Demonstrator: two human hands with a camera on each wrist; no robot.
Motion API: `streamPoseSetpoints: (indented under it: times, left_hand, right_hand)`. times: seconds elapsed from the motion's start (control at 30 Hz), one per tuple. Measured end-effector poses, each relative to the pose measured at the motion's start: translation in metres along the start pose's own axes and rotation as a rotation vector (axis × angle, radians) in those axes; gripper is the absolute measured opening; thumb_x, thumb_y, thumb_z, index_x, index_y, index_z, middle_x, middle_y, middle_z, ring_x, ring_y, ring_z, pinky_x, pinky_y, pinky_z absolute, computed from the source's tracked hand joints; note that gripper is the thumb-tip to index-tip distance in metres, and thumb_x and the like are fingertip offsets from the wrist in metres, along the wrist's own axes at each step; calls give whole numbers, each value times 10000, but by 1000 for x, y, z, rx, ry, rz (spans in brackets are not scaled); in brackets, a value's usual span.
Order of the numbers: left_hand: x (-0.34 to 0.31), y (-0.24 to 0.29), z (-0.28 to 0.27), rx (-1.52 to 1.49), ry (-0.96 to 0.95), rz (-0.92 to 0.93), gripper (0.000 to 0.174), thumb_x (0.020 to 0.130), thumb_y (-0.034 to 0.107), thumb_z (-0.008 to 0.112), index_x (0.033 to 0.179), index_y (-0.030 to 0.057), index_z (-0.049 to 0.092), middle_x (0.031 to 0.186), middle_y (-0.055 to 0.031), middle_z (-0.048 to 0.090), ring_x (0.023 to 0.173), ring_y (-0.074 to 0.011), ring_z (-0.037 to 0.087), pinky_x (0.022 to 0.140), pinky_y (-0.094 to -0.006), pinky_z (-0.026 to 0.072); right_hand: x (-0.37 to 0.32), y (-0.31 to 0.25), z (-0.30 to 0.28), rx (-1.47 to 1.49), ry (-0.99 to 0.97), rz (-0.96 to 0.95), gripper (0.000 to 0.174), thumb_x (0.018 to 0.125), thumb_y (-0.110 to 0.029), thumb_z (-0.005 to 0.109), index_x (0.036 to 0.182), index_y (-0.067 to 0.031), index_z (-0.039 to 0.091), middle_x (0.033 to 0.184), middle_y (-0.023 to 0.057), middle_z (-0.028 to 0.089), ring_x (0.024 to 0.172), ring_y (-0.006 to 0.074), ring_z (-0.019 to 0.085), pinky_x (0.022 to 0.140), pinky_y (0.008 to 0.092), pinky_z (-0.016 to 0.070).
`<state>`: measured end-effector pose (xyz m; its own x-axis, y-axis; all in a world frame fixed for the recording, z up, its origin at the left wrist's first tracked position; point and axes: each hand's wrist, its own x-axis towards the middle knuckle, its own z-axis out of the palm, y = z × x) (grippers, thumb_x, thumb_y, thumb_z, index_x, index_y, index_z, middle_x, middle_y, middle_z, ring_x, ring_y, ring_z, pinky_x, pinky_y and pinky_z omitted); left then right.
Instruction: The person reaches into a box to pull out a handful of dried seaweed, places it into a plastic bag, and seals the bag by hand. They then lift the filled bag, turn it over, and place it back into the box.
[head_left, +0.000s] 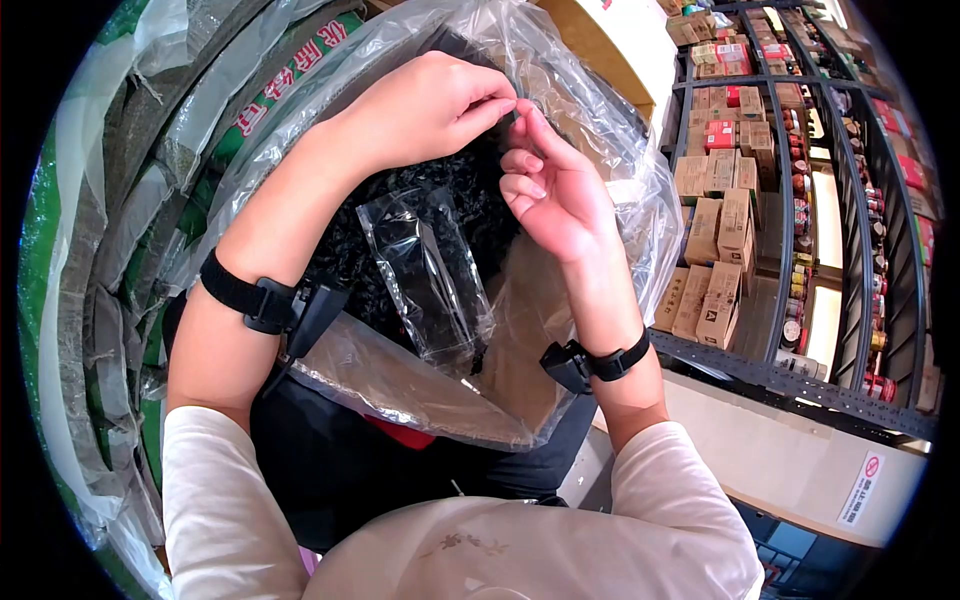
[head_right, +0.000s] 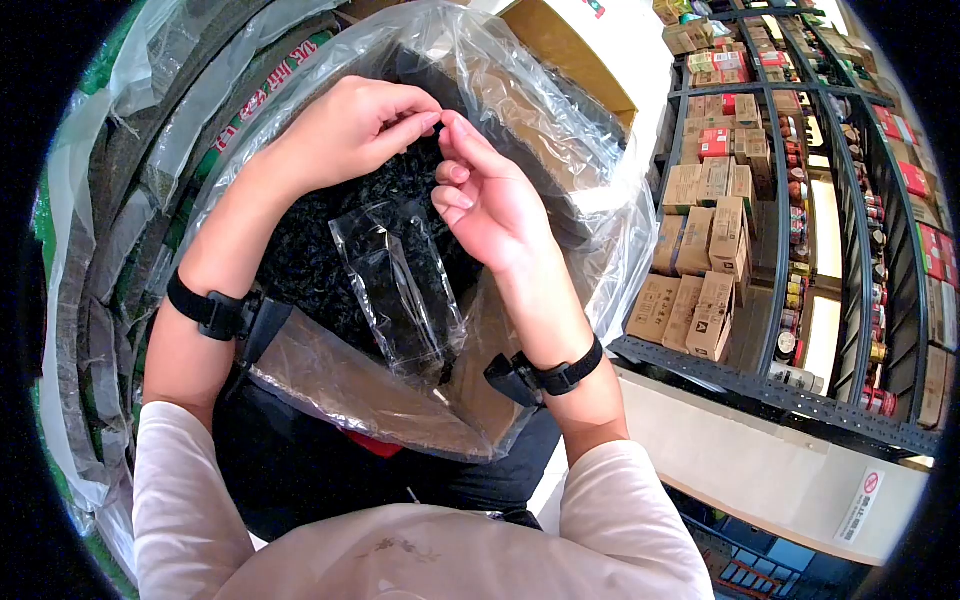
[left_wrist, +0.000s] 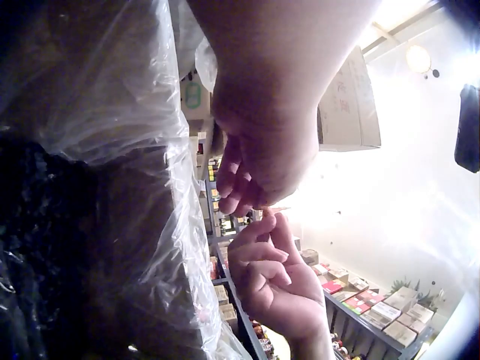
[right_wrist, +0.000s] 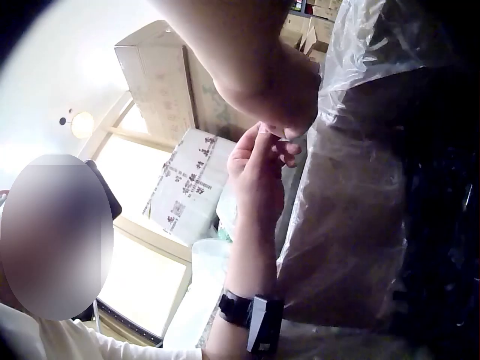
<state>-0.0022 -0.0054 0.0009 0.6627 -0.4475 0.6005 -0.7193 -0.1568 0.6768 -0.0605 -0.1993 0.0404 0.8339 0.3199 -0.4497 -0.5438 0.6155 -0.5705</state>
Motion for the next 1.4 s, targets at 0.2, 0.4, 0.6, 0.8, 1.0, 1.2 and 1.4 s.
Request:
streamPoseSetpoints:
  times: [0.2, 0.4, 0.6, 0.8, 1.0, 1.2, 1.4]
  left_hand:
    - [0, -3, 2, -3, -2, 16, 160, 909, 137, 625, 1002, 19, 680, 805, -146, 691, 714, -282, 681, 633, -344, 527]
    - [-1, -1, 2, 5, 9, 27, 151, 906, 141, 630, 981, 20, 679, 790, -145, 685, 697, -289, 673, 620, -346, 521]
    - [0, 1, 1, -22, 6, -10, 143, 903, 145, 635, 955, 18, 676, 741, -130, 668, 651, -250, 656, 591, -328, 502]
    - [0, 6, -2, -104, -22, -127, 133, 883, 136, 636, 909, 10, 668, 683, -107, 645, 605, -147, 618, 570, -288, 481]
    - [1, 16, -8, -132, -63, -242, 107, 835, 125, 683, 842, 22, 712, 655, -35, 653, 606, -63, 581, 578, -220, 473]
    - [2, 17, -7, -292, 27, -269, 96, 805, 114, 730, 870, 46, 750, 694, 25, 674, 622, -21, 563, 562, -191, 455]
    - [3, 20, -7, -281, 67, -240, 123, 823, 129, 728, 912, 47, 751, 707, 21, 678, 614, -10, 556, 563, -177, 453]
  right_hand:
    - [0, 1, -3, 68, -13, 46, 209, 967, -139, 592, 1170, -96, 618, 947, -28, 635, 653, 51, 470, 528, 189, 342]
    - [1, 3, -3, 108, -8, 59, 211, 968, -141, 591, 1173, -100, 619, 955, -28, 634, 653, 51, 470, 531, 189, 342]
    - [0, 4, -3, 35, -4, 11, 224, 969, -134, 586, 1191, -107, 605, 966, -28, 630, 652, 52, 470, 535, 187, 346]
    - [-4, 5, 2, 284, -134, 141, 144, 1011, -187, 528, 1113, -135, 615, 968, -30, 585, 658, 52, 435, 537, 193, 333]
    - [-8, 4, 7, 410, -221, 185, 170, 1029, -240, 489, 1091, -152, 620, 965, -30, 554, 657, 54, 411, 536, 195, 330]
    - [-9, 3, 7, 398, -233, 186, 180, 1030, -244, 487, 1097, -154, 627, 966, -32, 554, 664, 55, 414, 538, 195, 336]
    - [-10, 3, 8, 370, -237, 158, 195, 1032, -251, 483, 1105, -144, 629, 957, -32, 557, 668, 58, 417, 538, 198, 338]
